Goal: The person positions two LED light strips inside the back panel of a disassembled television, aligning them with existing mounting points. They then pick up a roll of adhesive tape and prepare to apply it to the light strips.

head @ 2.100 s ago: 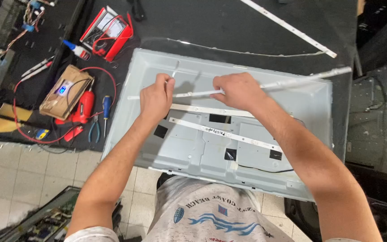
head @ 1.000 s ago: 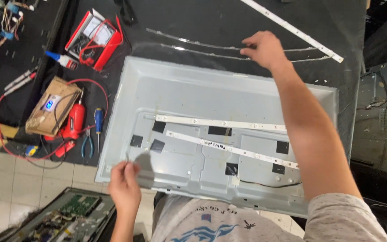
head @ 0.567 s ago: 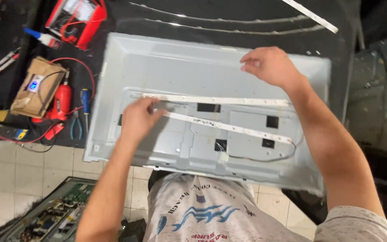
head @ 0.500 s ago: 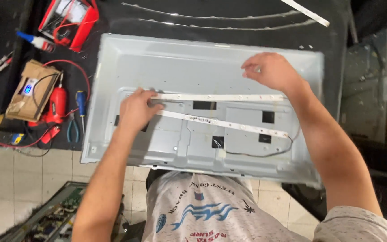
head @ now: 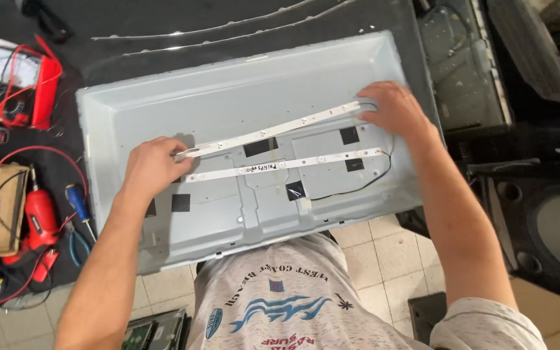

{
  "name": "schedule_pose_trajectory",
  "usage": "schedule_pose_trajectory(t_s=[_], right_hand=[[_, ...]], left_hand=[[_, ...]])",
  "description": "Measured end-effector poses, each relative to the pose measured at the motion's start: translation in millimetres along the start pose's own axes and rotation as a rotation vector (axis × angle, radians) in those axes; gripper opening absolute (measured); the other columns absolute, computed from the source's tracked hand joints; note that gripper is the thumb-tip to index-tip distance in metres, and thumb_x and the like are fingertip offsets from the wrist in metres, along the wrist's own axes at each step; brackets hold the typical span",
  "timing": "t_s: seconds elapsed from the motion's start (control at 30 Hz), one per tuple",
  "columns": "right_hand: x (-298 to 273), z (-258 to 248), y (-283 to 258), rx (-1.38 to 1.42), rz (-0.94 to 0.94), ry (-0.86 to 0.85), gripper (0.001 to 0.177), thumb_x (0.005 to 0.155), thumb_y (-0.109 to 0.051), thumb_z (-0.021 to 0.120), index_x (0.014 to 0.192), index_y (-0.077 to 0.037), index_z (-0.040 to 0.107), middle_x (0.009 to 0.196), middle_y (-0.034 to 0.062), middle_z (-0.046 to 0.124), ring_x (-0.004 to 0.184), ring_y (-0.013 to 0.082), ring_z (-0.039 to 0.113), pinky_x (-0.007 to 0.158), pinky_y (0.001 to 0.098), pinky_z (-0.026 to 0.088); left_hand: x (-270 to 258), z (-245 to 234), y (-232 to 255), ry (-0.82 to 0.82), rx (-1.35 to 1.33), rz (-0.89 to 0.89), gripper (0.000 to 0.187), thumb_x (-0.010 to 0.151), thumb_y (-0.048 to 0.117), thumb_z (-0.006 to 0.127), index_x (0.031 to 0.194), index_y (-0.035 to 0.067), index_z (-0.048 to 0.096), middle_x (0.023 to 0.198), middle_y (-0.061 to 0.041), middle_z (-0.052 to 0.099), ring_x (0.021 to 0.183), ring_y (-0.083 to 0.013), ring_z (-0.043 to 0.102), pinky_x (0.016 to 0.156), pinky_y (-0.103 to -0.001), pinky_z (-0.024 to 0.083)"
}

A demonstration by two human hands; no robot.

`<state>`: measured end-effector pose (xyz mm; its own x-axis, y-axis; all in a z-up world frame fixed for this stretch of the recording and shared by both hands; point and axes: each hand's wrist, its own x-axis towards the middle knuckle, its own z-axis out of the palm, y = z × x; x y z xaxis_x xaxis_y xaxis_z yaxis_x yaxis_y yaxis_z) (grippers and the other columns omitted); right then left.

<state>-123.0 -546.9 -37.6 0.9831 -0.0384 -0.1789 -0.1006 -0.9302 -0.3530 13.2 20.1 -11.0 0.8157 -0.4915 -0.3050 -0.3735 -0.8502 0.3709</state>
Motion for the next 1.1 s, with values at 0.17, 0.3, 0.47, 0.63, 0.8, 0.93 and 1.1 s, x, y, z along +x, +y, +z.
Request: schedule_pose_trajectory(t_s=[0.17, 0.3, 0.47, 0.63, 0.8, 0.93, 1.1], right_hand=[[-1.3, 5.0, -11.3, 0.038, 0.054, 0.018, 0.045, 0.09, -0.029, 0.091, 0.133, -0.023, 0.081, 0.14, -0.003, 0.075, 0.139, 0.026, 0.065, 0.115, 0.0441, 0.051], [-0.5, -2.7, -19.6, 0.056, 0.1, -0.01, 0.037, 0.092, -0.027, 0.09, 0.128, -0.023, 0.083, 0.136, -0.0009, 0.076, 0.136, 0.0274, 0.067, 0.115, 0.0454, 0.051], [6.2, 2.6, -12.0, 0.073, 0.112, 0.006, 0.041, 0.093, -0.027, 0.089, 0.133, -0.025, 0.081, 0.134, -0.0023, 0.075, 0.135, 0.0253, 0.067, 0.116, 0.0454, 0.051], [9.3, 4.1, -6.2, 0.077, 0.142, 0.019, 0.038, 0.094, -0.024, 0.087, 0.131, -0.025, 0.081, 0.131, -0.0037, 0.076, 0.135, 0.0237, 0.067, 0.115, 0.0451, 0.052], [14.9, 9.8, -5.5, 0.055, 0.085, 0.066, 0.036, 0.096, -0.022, 0.086, 0.132, -0.02, 0.081, 0.126, -0.0001, 0.076, 0.132, 0.0246, 0.067, 0.113, 0.0428, 0.053], [17.9, 16.8, 1.4, 0.021, 0.06, 0.067, 0.031, 0.098, -0.023, 0.086, 0.129, -0.022, 0.082, 0.125, -0.003, 0.076, 0.132, 0.0216, 0.067, 0.112, 0.0416, 0.054], [22.8, 24.8, 8.0, 0.002, 0.061, 0.111, 0.022, 0.099, -0.025, 0.087, 0.121, -0.022, 0.084, 0.12, -0.0037, 0.077, 0.128, 0.0212, 0.069, 0.111, 0.0388, 0.054]], left_hand=[[-18.1, -27.4, 18.1, -0.01, -0.044, 0.022, 0.03, 0.097, 0.038, 0.083, 0.115, 0.014, 0.087, 0.103, -0.004, 0.083, 0.1, -0.0278, 0.081, 0.086, -0.037, 0.062], [-28.4, -43.2, 17.2, 0.075, -0.122, 0.08, 0.024, 0.097, 0.03, 0.086, 0.112, 0.011, 0.087, 0.105, -0.005, 0.084, 0.099, -0.0282, 0.081, 0.085, -0.035, 0.063], [-17.1, -26.4, -0.5, 0.19, -0.131, 0.134, 0.022, 0.098, 0.028, 0.088, 0.113, 0.012, 0.087, 0.107, -0.003, 0.083, 0.099, -0.0244, 0.08, 0.085, -0.032, 0.064], [6.1, -2.5, -15.7, 0.235, -0.122, 0.163, 0.021, 0.101, 0.029, 0.088, 0.114, 0.014, 0.087, 0.108, 0.0, 0.082, 0.098, -0.0206, 0.08, 0.084, -0.029, 0.064], [24.5, 4.7, -20.7, 0.224, -0.13, 0.124, 0.021, 0.101, 0.028, 0.087, 0.117, 0.015, 0.087, 0.111, -0.003, 0.082, 0.101, -0.0255, 0.079, 0.087, -0.036, 0.063], [44.3, 18.1, -33.2, 0.242, -0.103, 0.128, 0.02, 0.102, 0.029, 0.087, 0.117, 0.017, 0.087, 0.112, -0.001, 0.082, 0.103, -0.0246, 0.079, 0.088, -0.036, 0.062], [59.0, 30.9, -41.2, 0.228, -0.125, 0.097, 0.023, 0.096, 0.027, 0.09, 0.117, 0.016, 0.087, 0.115, -0.003, 0.081, 0.105, -0.0288, 0.079, 0.089, -0.04, 0.061]])
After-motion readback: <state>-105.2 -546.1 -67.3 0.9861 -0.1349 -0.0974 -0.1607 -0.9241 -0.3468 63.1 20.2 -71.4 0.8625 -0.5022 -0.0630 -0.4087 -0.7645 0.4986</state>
